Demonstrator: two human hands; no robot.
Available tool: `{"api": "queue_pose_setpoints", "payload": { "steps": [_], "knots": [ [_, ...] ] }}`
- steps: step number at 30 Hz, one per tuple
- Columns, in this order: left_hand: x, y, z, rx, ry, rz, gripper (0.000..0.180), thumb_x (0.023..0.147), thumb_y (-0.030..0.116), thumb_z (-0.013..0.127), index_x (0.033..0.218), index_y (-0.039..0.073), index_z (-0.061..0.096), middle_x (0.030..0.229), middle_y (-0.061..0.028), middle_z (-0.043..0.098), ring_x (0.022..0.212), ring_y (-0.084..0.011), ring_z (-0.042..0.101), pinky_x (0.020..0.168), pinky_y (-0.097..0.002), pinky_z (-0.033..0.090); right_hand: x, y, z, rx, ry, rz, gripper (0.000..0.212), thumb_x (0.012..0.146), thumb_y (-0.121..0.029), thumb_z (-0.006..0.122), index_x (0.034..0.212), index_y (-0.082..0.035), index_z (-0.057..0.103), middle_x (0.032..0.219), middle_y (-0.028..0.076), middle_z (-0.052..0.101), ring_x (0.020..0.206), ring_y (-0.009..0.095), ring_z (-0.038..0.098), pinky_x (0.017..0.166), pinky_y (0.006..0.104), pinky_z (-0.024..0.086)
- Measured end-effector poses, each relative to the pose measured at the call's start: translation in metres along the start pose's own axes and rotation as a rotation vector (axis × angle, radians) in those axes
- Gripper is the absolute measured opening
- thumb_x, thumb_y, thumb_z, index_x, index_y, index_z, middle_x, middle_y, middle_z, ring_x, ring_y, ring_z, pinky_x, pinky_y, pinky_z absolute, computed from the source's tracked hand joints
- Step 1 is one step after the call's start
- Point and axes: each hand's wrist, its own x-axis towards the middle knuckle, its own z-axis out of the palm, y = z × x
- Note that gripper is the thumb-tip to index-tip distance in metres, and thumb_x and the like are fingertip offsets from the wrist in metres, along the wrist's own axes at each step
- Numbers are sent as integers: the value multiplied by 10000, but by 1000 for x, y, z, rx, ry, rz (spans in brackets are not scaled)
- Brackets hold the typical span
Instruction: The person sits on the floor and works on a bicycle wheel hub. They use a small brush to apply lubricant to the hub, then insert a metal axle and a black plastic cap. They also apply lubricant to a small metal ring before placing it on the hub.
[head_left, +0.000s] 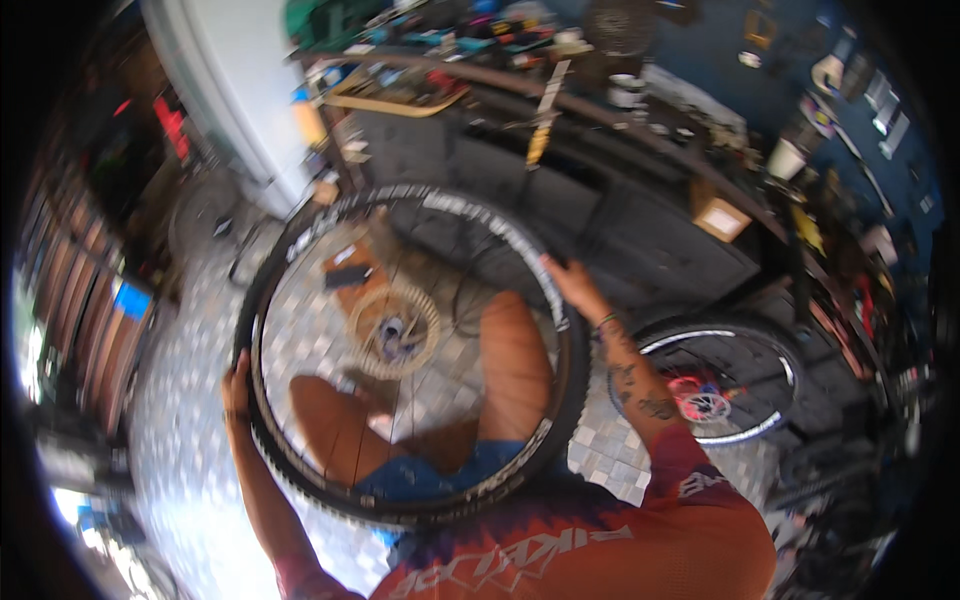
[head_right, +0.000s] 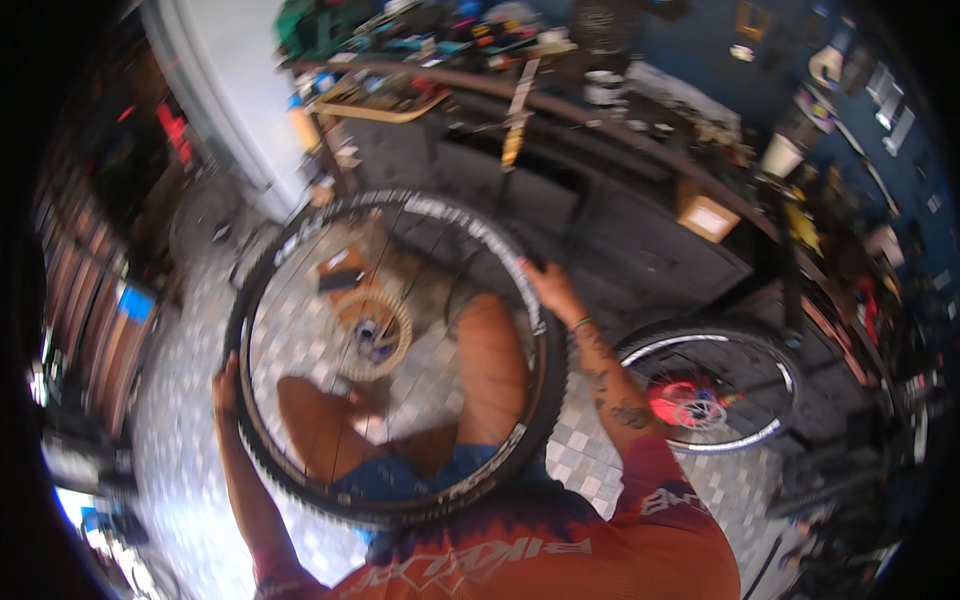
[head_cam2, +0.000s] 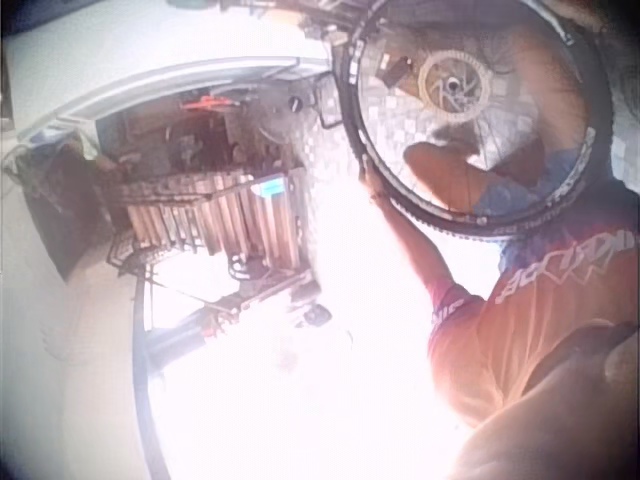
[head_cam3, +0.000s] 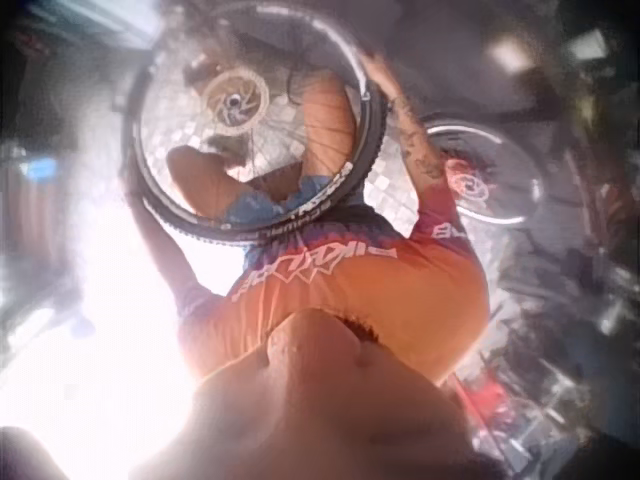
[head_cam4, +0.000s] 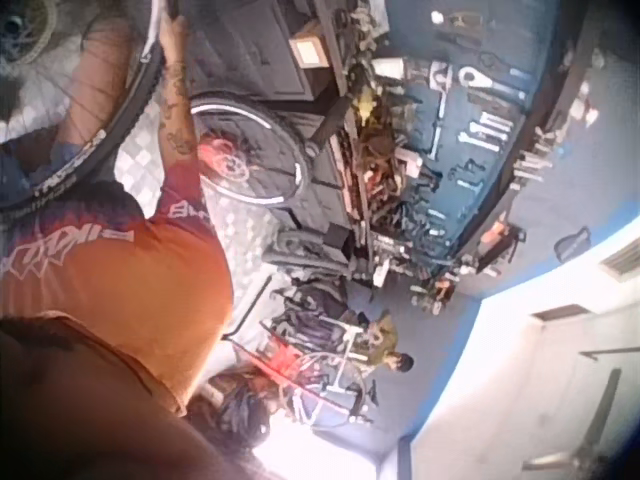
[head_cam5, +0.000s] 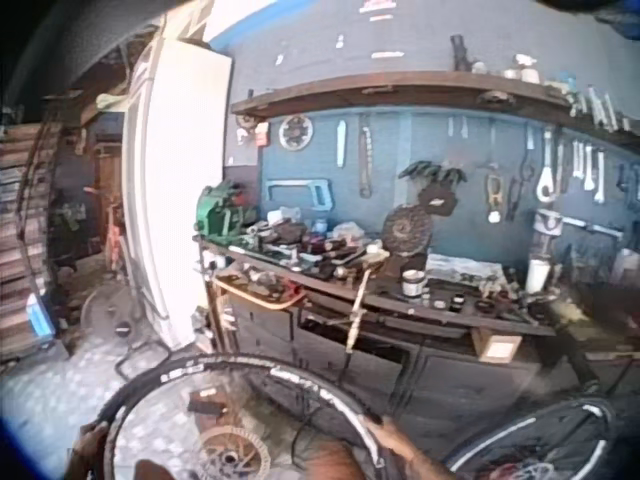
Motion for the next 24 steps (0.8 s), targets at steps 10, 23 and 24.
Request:
{"api": "queue_pose_setpoints", "payload": {
  "steps": [10, 23, 24],
  "knots": [
    [64, -33, 76, 150, -43, 59, 811, 1000, 712, 585, 1035, -83, 739, 832, -214, 716, 774, -335, 627, 760, -500, 492, -55, -71, -73, -200, 87, -472, 400, 1007, -372, 734, 1206, -25, 742, 1054, 191, 786, 933, 357, 762, 826, 445, 596],
    [71, -6, 117, 369, 238, 249, 526, 1019, 526, 673, 1168, 29, 761, 975, -210, 779, 890, -355, 739, 797, -474, 560, 132, -242, -324, -925, 639, -282, 242, 934, -184, 732, 1152, -85, 770, 1102, 177, 785, 1091, 378, 736, 964, 482, 580],
    [67, -2, 120, 367, 236, 248, 510, 1024, 510, 674, 1165, 28, 760, 974, -211, 778, 887, -353, 739, 796, -472, 561, 132, -234, -328, -895, 690, -352, 236, 948, -207, 718, 1136, -78, 780, 1084, 174, 794, 1058, 384, 748, 939, 487, 586]
  ]
}}
